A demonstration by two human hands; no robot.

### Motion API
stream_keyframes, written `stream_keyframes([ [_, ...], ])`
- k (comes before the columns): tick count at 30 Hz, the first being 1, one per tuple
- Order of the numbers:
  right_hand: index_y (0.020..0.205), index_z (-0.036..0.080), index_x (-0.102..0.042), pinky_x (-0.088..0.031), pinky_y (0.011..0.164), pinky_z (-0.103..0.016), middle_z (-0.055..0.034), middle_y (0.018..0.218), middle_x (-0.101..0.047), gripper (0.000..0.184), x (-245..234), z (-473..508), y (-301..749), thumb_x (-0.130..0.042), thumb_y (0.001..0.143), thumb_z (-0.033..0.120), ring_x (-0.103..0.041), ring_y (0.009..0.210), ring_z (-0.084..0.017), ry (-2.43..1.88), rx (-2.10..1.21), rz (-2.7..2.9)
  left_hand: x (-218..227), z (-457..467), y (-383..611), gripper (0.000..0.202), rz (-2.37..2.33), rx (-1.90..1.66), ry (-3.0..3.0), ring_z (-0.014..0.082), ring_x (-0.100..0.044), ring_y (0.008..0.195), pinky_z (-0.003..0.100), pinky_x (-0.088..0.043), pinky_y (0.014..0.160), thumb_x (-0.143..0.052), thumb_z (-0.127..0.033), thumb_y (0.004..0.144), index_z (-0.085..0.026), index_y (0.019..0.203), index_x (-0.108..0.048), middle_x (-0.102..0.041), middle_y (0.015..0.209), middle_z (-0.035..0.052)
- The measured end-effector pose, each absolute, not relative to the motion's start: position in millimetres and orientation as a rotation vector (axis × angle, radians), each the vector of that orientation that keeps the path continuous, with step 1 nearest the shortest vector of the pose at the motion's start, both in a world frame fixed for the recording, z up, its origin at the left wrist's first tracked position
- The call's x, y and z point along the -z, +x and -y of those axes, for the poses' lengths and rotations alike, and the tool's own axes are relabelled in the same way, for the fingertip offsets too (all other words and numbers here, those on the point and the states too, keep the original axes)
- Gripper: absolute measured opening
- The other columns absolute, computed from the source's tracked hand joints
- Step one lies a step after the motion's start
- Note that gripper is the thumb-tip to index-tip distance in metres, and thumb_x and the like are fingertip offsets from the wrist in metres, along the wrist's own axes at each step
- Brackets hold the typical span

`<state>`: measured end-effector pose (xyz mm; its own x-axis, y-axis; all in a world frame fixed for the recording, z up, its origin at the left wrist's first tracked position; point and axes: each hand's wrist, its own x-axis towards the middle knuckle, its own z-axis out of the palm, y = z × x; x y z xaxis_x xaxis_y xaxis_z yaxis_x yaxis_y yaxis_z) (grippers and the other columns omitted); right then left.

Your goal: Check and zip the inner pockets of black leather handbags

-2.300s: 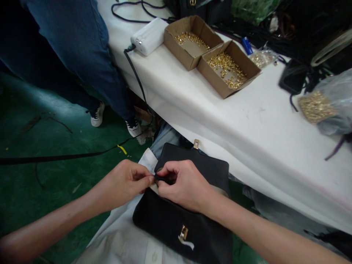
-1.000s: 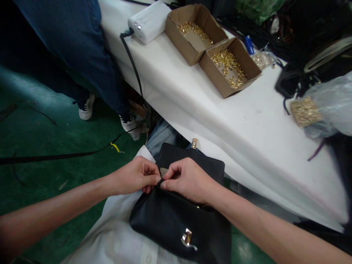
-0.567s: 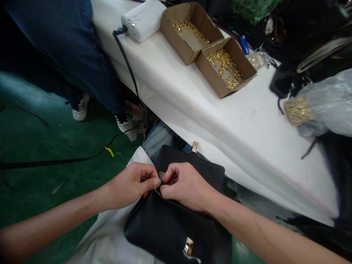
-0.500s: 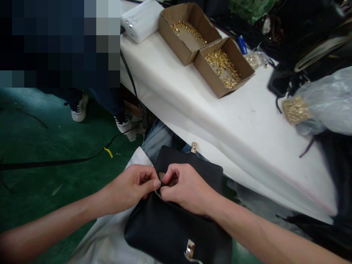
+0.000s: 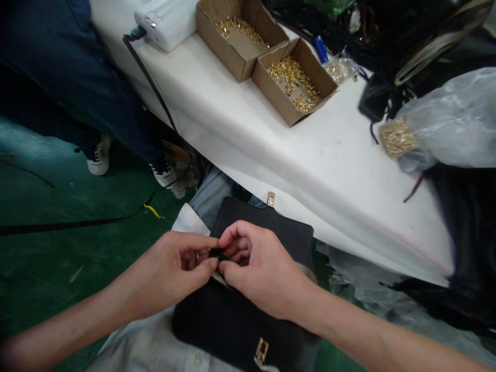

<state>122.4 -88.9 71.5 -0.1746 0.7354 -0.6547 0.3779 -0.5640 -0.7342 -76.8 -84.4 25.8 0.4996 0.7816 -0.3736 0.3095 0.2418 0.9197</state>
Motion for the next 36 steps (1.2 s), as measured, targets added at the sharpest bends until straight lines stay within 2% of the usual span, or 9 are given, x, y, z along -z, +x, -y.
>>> stream_keyframes([
  [3, 0.094, 0.024, -0.061, -0.049, 0.065, -0.025, 0.0032, 0.083, -0.072, 0.026, -73.7, 89.5, 127.2, -0.078, 0.076, 0.017, -0.064, 0.073, -0.013, -1.778, -1.797, 1.278, -26.0, 85.2, -76.5, 0.021, -1.059, -0.413, 1.354, 0.0115, -0.051, 0.058, 0.025, -0.035, 0.052, -0.065, -0.026, 0.089, -0.023, 0.099, -0.084, -0.063, 0.068, -0.0048],
  [8, 0.102, 0.023, -0.064, -0.053, 0.073, -0.027, 0.0019, 0.091, -0.074, 0.028, -75.8, 87.7, 130.1, -0.078, 0.079, 0.018, -0.068, 0.081, -0.014, -1.724, -1.913, 1.265, -27.3, 83.3, -74.4, 0.016, -0.978, -0.424, 1.319, 0.0118, -0.053, 0.061, 0.026, -0.036, 0.054, -0.063, -0.019, 0.089, -0.020, 0.083, -0.077, -0.060, 0.066, -0.0047],
  [22, 0.096, 0.022, -0.062, -0.048, 0.071, -0.029, 0.0013, 0.090, -0.073, 0.026, -65.6, 90.4, 131.5, -0.072, 0.073, 0.013, -0.063, 0.080, -0.015, -1.721, -1.924, 1.235, -27.1, 81.2, -70.8, 0.015, -0.999, -0.400, 1.431, 0.0127, -0.060, 0.063, 0.027, -0.042, 0.059, -0.061, -0.011, 0.086, -0.021, 0.088, -0.072, -0.065, 0.069, -0.0052],
  [28, 0.091, 0.023, -0.057, -0.046, 0.068, -0.030, 0.0023, 0.086, -0.070, 0.022, -64.6, 94.1, 123.5, -0.067, 0.074, 0.013, -0.062, 0.079, -0.016, -1.719, -1.803, 1.316, -28.5, 79.8, -73.3, 0.015, -1.032, -0.355, 1.499, 0.0135, -0.060, 0.062, 0.027, -0.041, 0.058, -0.064, -0.013, 0.083, -0.024, 0.092, -0.065, -0.063, 0.070, -0.0070],
  [32, 0.087, 0.024, -0.053, -0.043, 0.064, -0.028, 0.0043, 0.083, -0.065, 0.021, -68.9, 84.4, 122.5, -0.065, 0.074, 0.013, -0.057, 0.075, -0.014, -1.688, -1.651, 1.424, -34.4, 59.4, -76.6, 0.017, -1.045, -0.318, 1.578, 0.0150, -0.061, 0.065, 0.029, -0.040, 0.058, -0.067, -0.015, 0.082, -0.026, 0.095, -0.069, -0.067, 0.073, -0.0064],
  [36, 0.088, 0.025, -0.053, -0.042, 0.065, -0.029, 0.0062, 0.078, -0.061, 0.019, -85.4, 71.8, 135.2, -0.064, 0.079, 0.012, -0.055, 0.070, -0.013, -1.659, -1.256, 1.846, -48.2, 23.8, -76.0, 0.012, -0.842, -0.374, 1.596, 0.0171, -0.066, 0.077, 0.030, -0.046, 0.064, -0.066, -0.028, 0.096, -0.024, 0.104, -0.075, -0.075, 0.087, -0.0024],
])
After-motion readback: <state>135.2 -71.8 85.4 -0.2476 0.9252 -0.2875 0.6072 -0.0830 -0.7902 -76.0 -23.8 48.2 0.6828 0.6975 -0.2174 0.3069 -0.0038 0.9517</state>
